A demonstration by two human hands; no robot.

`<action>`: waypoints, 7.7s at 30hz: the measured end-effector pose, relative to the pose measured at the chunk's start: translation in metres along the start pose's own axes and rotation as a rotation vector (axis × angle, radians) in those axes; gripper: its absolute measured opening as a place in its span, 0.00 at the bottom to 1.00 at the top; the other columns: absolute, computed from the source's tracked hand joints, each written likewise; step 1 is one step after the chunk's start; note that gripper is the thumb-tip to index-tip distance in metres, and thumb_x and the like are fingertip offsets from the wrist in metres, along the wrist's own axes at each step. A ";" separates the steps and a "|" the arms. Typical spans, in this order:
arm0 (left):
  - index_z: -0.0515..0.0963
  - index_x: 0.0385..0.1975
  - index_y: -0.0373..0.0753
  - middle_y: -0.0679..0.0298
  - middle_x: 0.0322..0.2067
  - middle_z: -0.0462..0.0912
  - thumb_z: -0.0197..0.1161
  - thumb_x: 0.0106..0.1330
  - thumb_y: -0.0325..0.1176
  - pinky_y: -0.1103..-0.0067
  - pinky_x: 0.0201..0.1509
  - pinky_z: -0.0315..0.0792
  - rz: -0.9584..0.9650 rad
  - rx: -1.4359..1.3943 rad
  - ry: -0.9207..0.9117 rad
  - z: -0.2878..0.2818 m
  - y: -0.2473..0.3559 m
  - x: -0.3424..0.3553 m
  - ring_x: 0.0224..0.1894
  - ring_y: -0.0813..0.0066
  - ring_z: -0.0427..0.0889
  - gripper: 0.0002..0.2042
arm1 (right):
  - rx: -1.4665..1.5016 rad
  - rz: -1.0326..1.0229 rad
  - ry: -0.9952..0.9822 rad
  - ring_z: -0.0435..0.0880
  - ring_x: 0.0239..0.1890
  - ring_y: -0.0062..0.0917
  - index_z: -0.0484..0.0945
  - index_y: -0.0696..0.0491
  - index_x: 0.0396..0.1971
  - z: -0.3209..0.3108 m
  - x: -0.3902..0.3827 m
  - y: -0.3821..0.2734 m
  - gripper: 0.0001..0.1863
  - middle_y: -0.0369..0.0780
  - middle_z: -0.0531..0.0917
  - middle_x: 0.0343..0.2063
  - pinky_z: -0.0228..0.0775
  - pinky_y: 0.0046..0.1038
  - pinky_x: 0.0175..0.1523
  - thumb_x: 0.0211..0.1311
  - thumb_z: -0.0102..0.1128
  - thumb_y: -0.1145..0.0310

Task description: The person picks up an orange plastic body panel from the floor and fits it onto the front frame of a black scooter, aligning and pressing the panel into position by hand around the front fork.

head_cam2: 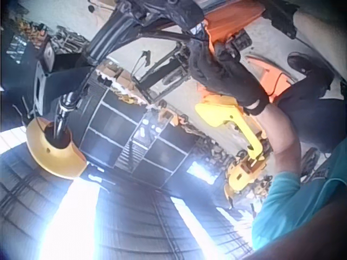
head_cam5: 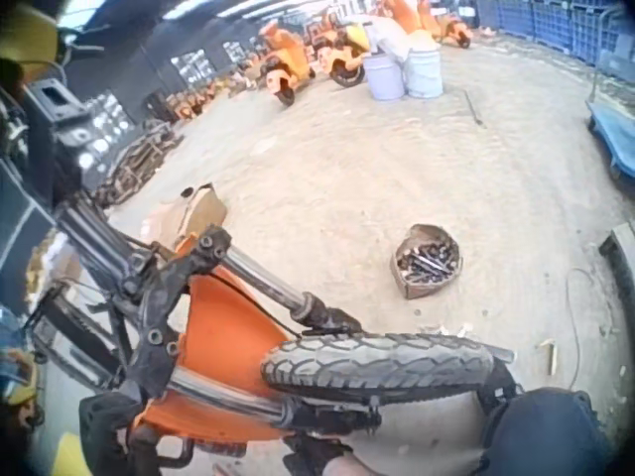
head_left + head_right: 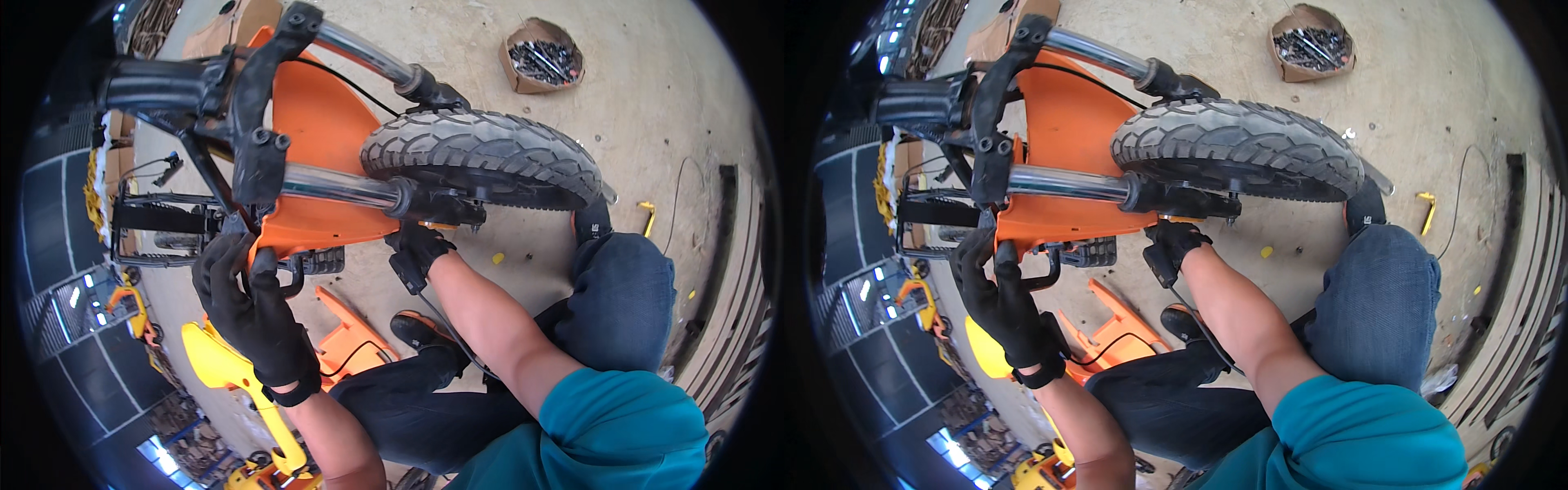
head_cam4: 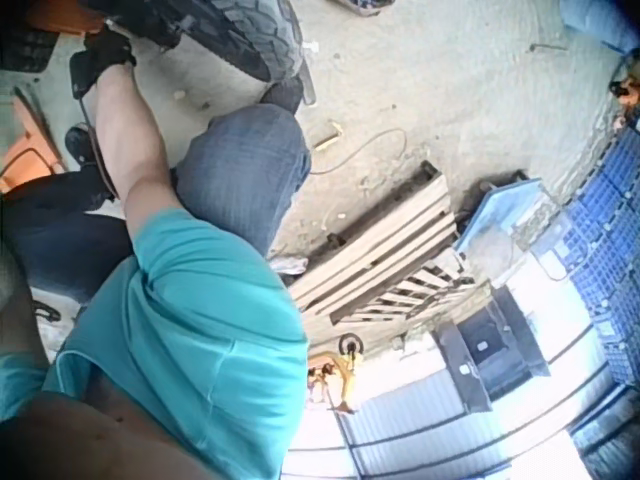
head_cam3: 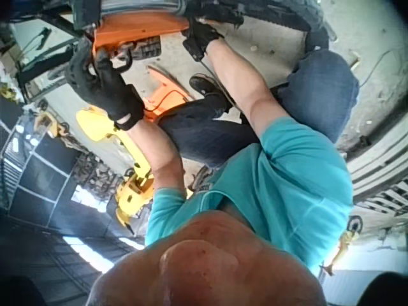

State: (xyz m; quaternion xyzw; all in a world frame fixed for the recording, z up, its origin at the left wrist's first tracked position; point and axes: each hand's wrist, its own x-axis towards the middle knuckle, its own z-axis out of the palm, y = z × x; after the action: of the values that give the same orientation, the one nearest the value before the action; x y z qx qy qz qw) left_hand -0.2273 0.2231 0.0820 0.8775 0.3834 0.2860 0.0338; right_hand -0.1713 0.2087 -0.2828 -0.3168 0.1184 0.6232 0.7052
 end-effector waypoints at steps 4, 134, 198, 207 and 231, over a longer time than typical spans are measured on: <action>0.79 0.39 0.32 0.58 0.43 0.79 0.64 0.62 0.22 0.69 0.60 0.67 -0.026 -0.017 0.000 0.004 0.005 -0.002 0.51 0.63 0.76 0.07 | 0.042 -0.007 0.006 0.83 0.36 0.29 0.72 0.57 0.47 -0.006 -0.007 -0.003 0.17 0.45 0.82 0.39 0.78 0.30 0.40 0.66 0.61 0.62; 0.77 0.54 0.38 0.56 0.53 0.77 0.65 0.55 0.21 0.56 0.71 0.55 0.037 0.373 -0.173 0.018 0.022 0.016 0.62 0.49 0.69 0.23 | -1.750 -0.801 -0.953 0.81 0.46 0.50 0.71 0.50 0.56 0.205 0.050 -0.349 0.25 0.53 0.83 0.41 0.71 0.44 0.50 0.59 0.60 0.59; 0.76 0.50 0.32 0.42 0.58 0.72 0.66 0.61 0.32 0.57 0.62 0.65 -0.139 0.341 0.032 0.058 0.024 0.024 0.60 0.43 0.72 0.18 | -1.622 -1.065 -0.894 0.79 0.55 0.48 0.72 0.52 0.56 0.228 0.050 -0.334 0.21 0.53 0.82 0.47 0.68 0.41 0.61 0.65 0.58 0.62; 0.79 0.47 0.36 0.42 0.61 0.69 0.66 0.58 0.34 0.55 0.64 0.60 -0.192 0.431 0.046 0.059 0.030 0.033 0.62 0.40 0.68 0.18 | -1.469 -0.788 -0.995 0.81 0.54 0.33 0.64 0.49 0.69 0.237 0.035 -0.357 0.37 0.48 0.80 0.56 0.71 0.32 0.60 0.63 0.67 0.57; 0.80 0.45 0.38 0.38 0.65 0.62 0.67 0.56 0.32 0.50 0.69 0.55 -0.172 0.431 0.015 0.044 0.027 0.031 0.65 0.37 0.64 0.16 | -1.615 -0.654 -0.872 0.83 0.40 0.22 0.72 0.57 0.60 0.244 0.034 -0.356 0.27 0.42 0.86 0.42 0.75 0.30 0.50 0.61 0.66 0.66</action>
State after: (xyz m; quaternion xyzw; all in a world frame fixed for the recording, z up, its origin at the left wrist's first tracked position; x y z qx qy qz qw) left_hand -0.1696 0.2330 0.0677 0.8265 0.5092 0.2000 -0.1327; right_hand 0.1191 0.3731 -0.0070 -0.4635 -0.7098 0.3529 0.3959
